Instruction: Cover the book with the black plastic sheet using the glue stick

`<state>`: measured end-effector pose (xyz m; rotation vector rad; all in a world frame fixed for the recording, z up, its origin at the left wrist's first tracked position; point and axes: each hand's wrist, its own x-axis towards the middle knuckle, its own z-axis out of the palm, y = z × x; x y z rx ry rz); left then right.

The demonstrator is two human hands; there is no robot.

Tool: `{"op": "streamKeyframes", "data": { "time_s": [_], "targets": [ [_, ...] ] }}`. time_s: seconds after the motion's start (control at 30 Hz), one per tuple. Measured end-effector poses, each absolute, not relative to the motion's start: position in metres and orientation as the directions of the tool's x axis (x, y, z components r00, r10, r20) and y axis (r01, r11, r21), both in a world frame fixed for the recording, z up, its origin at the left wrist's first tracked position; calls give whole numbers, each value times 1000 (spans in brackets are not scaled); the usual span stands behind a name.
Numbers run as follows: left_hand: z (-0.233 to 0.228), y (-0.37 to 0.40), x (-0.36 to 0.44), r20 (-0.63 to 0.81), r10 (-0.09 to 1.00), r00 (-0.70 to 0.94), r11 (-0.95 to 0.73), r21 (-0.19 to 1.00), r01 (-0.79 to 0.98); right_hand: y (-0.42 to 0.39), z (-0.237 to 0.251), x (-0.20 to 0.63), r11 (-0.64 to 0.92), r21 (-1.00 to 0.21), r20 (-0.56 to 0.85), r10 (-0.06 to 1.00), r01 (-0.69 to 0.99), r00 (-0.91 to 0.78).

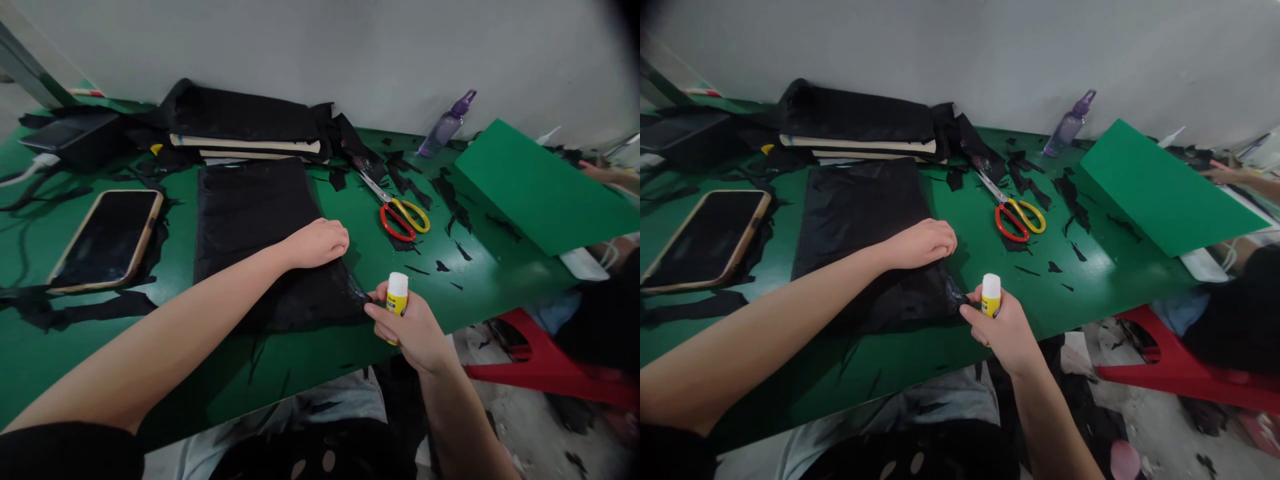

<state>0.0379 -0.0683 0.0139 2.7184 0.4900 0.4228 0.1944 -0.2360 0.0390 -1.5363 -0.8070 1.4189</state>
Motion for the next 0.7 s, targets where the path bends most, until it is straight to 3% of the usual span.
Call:
{"op": "streamKeyframes", "data": {
  "time_s": [0.07,0.17,0.3,0.4,0.57,0.7],
  "targets": [
    [14,-68,38,226,386,895,-882,376,285,-236,39,196,-427,-886,-447,890,-181,93],
    [14,-69,38,229,382,896,-886,368,283,-234,43,202,-477,-866,-481,877,-151,-10],
    [14,-69,38,227,376,898,-887,367,278,-227,59,215,-463,-848,-496,864,256,-80],
    [13,-69,37,230,375,898,-887,370,276,-217,73,223,-363,-788,-408,913,497,21],
    [12,-68,37,236,380,895,-882,383,273,-191,76,220,-154,-730,-167,985,666,45],
    [12,-68,37,251,378,891,-885,379,269,-171,69,210,-41,-691,-140,987,722,-78]
  ]
}}
